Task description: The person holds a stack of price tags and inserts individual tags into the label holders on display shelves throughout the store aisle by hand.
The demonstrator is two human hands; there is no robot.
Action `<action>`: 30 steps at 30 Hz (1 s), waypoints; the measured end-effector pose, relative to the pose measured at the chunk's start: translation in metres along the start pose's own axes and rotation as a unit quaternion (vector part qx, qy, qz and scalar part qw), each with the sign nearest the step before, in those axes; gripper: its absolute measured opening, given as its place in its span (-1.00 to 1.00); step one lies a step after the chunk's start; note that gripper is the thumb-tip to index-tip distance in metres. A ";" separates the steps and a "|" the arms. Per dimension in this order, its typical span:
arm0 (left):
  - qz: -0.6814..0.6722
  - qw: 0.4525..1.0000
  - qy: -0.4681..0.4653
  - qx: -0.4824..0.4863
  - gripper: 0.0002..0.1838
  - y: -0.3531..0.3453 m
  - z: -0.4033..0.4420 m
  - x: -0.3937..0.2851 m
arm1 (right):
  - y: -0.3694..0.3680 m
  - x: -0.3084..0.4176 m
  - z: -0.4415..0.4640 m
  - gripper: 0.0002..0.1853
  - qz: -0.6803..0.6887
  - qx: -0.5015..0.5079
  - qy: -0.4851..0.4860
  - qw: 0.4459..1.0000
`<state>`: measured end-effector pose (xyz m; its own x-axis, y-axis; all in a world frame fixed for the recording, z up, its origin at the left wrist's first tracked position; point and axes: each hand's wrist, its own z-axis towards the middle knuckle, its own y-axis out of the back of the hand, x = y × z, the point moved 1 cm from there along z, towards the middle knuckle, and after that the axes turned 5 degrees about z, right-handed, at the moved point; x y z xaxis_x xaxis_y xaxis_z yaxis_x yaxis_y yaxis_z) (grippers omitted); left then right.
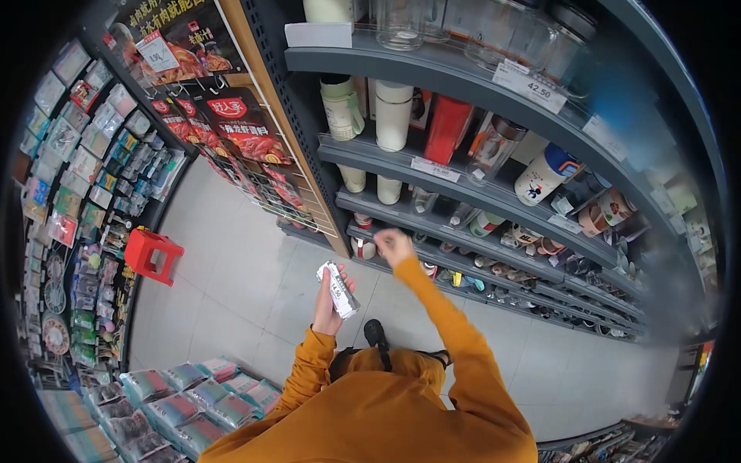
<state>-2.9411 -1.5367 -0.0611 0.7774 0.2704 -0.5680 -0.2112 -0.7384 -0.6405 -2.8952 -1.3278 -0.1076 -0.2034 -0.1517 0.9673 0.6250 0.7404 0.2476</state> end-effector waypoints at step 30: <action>0.118 0.983 0.112 0.091 -0.48 -0.016 0.032 0.042 | 0.163 -0.102 0.001 -0.76 -0.391 -0.172 0.050 0.903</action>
<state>-2.9244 -1.4935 -0.0912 0.8013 -0.0527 -0.5959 -0.4867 -0.6366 -0.5982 -2.7736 -1.1908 -0.1664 -0.6253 -0.6116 0.4847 0.5206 0.1358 0.8429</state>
